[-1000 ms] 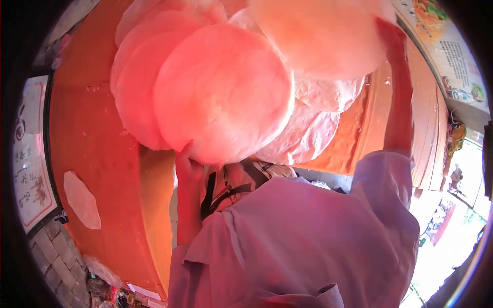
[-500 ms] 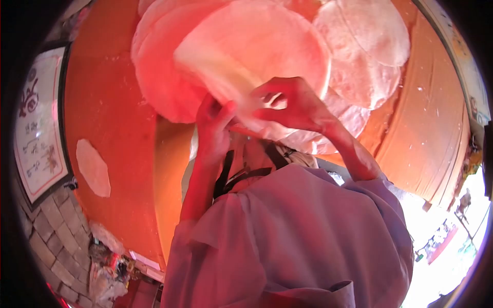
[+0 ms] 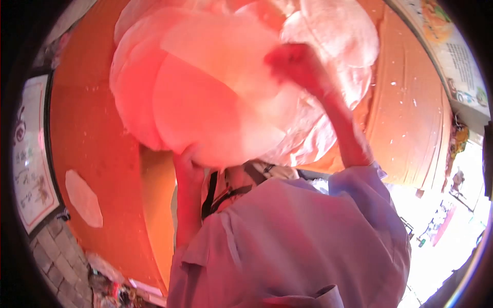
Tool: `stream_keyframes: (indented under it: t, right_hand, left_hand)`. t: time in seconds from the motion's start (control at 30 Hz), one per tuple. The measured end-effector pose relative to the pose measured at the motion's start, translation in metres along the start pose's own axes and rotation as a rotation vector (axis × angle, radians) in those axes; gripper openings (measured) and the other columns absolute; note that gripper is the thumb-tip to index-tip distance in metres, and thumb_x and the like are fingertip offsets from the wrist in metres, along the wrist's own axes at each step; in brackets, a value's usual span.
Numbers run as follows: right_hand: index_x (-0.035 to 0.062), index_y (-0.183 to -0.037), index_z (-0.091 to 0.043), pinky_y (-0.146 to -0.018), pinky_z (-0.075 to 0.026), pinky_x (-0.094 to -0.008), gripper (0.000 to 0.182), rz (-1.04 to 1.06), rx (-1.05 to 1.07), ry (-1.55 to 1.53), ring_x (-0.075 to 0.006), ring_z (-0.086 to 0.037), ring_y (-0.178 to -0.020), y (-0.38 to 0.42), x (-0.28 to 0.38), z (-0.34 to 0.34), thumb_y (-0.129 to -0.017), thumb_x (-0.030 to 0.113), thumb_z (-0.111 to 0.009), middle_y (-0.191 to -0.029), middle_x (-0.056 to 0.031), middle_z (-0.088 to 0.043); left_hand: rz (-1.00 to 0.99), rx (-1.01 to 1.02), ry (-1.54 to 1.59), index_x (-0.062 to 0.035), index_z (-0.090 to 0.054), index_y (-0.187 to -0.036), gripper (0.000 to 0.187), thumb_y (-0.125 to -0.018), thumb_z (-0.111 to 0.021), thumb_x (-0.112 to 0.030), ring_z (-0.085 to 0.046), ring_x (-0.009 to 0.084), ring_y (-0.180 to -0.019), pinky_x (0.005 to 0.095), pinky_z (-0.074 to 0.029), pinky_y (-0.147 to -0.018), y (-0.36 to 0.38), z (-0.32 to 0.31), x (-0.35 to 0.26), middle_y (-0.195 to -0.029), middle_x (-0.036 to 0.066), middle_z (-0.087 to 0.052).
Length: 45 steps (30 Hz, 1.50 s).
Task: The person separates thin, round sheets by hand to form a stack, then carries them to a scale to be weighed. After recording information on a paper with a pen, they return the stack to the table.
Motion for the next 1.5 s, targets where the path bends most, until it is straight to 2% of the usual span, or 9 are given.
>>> stream_keyframes:
  t: [0.13,0.17,0.37,0.5,0.53,0.77,1.17,1.33,1.5]
  right_hand:
    - [-0.0004,-0.112,-0.063,-0.075,-0.052,-0.0299,0.03,0.195,-0.119,-0.061,-0.0175,-0.063,-0.089,-0.049,0.002,0.174,-0.092,0.019,-0.054,-0.107,-0.0083,-0.065]
    - [0.0039,-0.107,-0.065,-0.088,-0.051,-0.0378,0.028,0.284,-0.032,-0.267,-0.0229,-0.062,-0.102,-0.064,0.005,0.216,-0.083,0.018,-0.069,-0.11,-0.0111,-0.065]
    - [0.0019,-0.105,-0.065,-0.069,-0.052,-0.03,0.029,0.268,-0.544,0.049,-0.0177,-0.064,-0.084,-0.087,-0.033,0.459,-0.092,0.025,-0.054,-0.099,-0.0068,-0.067]
    - [0.0058,-0.087,-0.067,-0.044,-0.043,-0.029,0.02,-0.154,-0.96,0.463,-0.0161,-0.059,-0.055,-0.031,-0.037,0.396,-0.084,0.026,-0.065,-0.071,-0.004,-0.064]
    - [0.0066,-0.082,-0.066,-0.037,-0.038,-0.0293,0.019,-0.133,-1.022,-0.188,-0.0154,-0.055,-0.047,-0.027,-0.069,0.395,-0.08,0.025,-0.069,-0.063,-0.0038,-0.061]
    - [0.0057,-0.071,-0.059,-0.038,-0.038,-0.0265,0.013,-0.086,-0.791,0.2,-0.0138,-0.048,-0.042,-0.086,-0.046,0.391,-0.076,0.014,-0.068,-0.057,-0.005,-0.055]
    - [0.0045,-0.074,-0.059,-0.041,-0.043,-0.025,0.011,0.005,-0.69,-0.478,-0.0159,-0.056,-0.053,-0.106,-0.108,0.625,-0.076,0.01,-0.068,-0.064,-0.0059,-0.059]
    - [0.0107,-0.103,-0.06,-0.069,-0.059,-0.0393,0.023,-0.292,-0.961,-0.325,-0.024,-0.065,-0.076,-0.025,-0.215,0.402,-0.087,0.025,-0.066,-0.087,-0.0088,-0.064]
    - [0.0026,-0.123,-0.055,-0.081,-0.053,-0.0348,0.035,-0.067,0.048,-0.349,-0.0195,-0.063,-0.093,0.027,-0.068,0.045,-0.088,0.01,-0.059,-0.109,-0.0126,-0.064]
  left_hand:
    - [-0.029,-0.017,0.026,0.0003,-0.043,-0.129,0.05,-0.081,-0.056,-0.003,-0.054,0.0245,-0.112,0.0388,-0.046,-0.096,-0.013,0.03,0.017,-0.124,0.01,-0.054]
    - [-0.018,0.001,0.04,0.0001,-0.043,-0.129,0.05,-0.082,-0.056,-0.004,-0.054,0.0248,-0.112,0.0394,-0.045,-0.097,-0.015,0.034,0.019,-0.124,0.01,-0.054]
    - [0.002,0.035,0.009,-0.0014,-0.043,-0.13,0.049,-0.084,-0.057,-0.007,-0.051,0.0265,-0.117,0.042,-0.041,-0.101,-0.016,0.039,0.021,-0.126,0.01,-0.052]
    - [0.015,0.052,0.03,-0.0036,-0.04,-0.133,0.052,-0.084,-0.057,-0.008,-0.05,0.0265,-0.118,0.0423,-0.04,-0.102,-0.011,0.031,0.018,-0.128,0.01,-0.051]
    - [0.027,0.045,0.042,-0.0041,-0.04,-0.134,0.052,-0.084,-0.056,-0.008,-0.05,0.0263,-0.118,0.0424,-0.04,-0.102,-0.011,0.035,0.019,-0.129,0.009,-0.05]
    - [0.07,0.066,0.037,-0.0044,-0.039,-0.135,0.051,-0.086,-0.053,-0.011,-0.049,0.0265,-0.12,0.0431,-0.04,-0.102,-0.006,0.029,0.015,-0.13,0.01,-0.05]
    - [0.139,0.053,0.054,-0.0029,-0.043,-0.131,0.046,-0.088,-0.052,-0.016,-0.05,0.0269,-0.118,0.0436,-0.04,-0.101,-0.006,0.048,0.017,-0.129,0.01,-0.052]
    - [0.058,0.12,0.121,-0.0027,-0.042,-0.131,0.046,-0.089,-0.053,-0.018,-0.049,0.0267,-0.12,0.0437,-0.039,-0.102,0.013,0.008,-0.003,-0.13,0.01,-0.05]
    - [-0.178,0.279,-0.13,-0.0017,-0.037,-0.136,0.064,-0.082,-0.068,-0.016,-0.05,0.0214,-0.114,0.0367,-0.047,-0.091,0.006,-0.038,-0.017,-0.126,0.008,-0.05]
Point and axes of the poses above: each hand's wrist, its own y-axis away from the middle knuckle, its own z-axis out of the back of the hand, x = y × z, the point moved 2 cm from there along -y, towards the middle knuckle
